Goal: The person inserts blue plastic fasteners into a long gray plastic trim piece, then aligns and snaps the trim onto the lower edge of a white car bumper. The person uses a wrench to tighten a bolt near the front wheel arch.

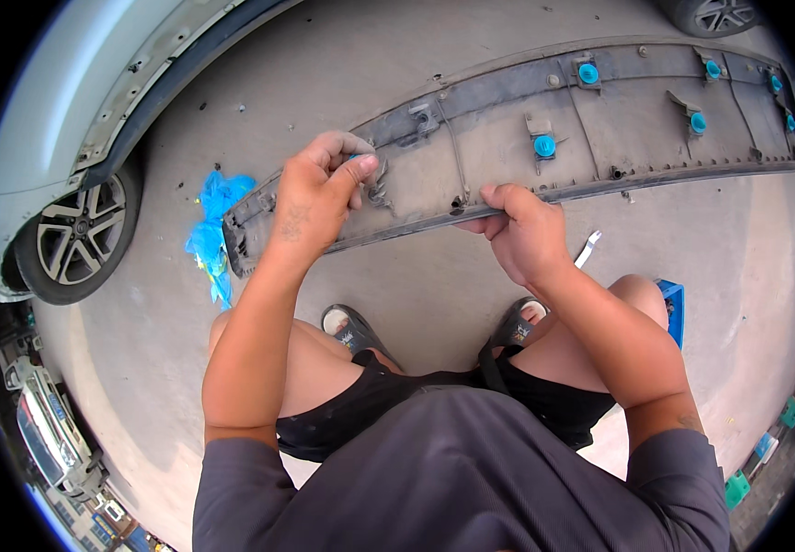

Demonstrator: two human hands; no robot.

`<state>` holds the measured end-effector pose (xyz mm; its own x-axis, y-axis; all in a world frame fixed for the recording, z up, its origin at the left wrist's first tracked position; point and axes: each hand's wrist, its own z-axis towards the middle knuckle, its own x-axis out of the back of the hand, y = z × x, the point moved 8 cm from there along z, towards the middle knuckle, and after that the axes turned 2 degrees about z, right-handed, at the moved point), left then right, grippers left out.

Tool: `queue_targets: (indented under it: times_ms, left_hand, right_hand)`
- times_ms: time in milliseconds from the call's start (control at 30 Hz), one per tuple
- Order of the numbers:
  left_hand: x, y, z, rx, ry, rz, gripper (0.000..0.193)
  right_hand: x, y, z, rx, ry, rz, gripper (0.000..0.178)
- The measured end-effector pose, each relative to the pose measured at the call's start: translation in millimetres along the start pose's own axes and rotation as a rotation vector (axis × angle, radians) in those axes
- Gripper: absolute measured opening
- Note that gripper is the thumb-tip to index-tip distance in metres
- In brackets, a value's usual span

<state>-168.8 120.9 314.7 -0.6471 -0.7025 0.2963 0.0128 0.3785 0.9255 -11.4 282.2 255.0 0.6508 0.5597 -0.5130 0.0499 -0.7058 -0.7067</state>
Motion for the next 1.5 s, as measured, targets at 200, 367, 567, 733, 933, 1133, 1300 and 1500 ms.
queue_targets:
  times_ms: [200, 367, 567, 733, 933, 1133, 1300, 1500]
  left_hand:
    - [-6.5, -4.3, 10.4, -0.11, 0.104, 0.168, 0.024]
    - [-16.7, 0.3, 14.4, -0.331, 0.181, 0.343, 0.024]
    - [-17.1, -16.0, 16.4, 0.029, 0.131, 0.143, 0.023]
    - [-10.9, -9.0, 17.3, -0.093, 0.156, 0.187, 0.026]
    - [-18.5, -5.5, 14.4, 0.039, 0.202, 0.051, 0.016]
    - [-20.5, -9.3, 14.3, 0.03, 0.203, -0.015, 0.011]
    - [-27.0, -5.1, 9.4, -0.023, 0.22, -0.021, 0.012]
    - [-30.6, -7.7, 14.5, -0.015, 0.18, -0.113, 0.017]
  right_hand:
    - [-2.9, 7.4, -5.8, -0.003, 0.011, -0.017, 0.016]
    - [-0.4, 8.0, -5.9, 0.025, 0.019, -0.068, 0.011]
    - [-0.1, 10.2, -8.0, 0.005, 0.013, -0.144, 0.013]
    - [-2.4, 11.8, -9.6, 0.003, 0.008, -0.122, 0.016]
    - [-5.7, 7.3, -14.2, 0.017, -0.002, -0.173, 0.015]
    - [-10.6, 6.2, -18.5, 0.038, -0.016, -0.134, 0.014]
    - [-7.5, 15.3, -15.2, 0.032, -0.036, -0.206, 0.013]
    - [-6.5, 21.6, -18.9, 0.157, -0.012, -0.344, 0.011]
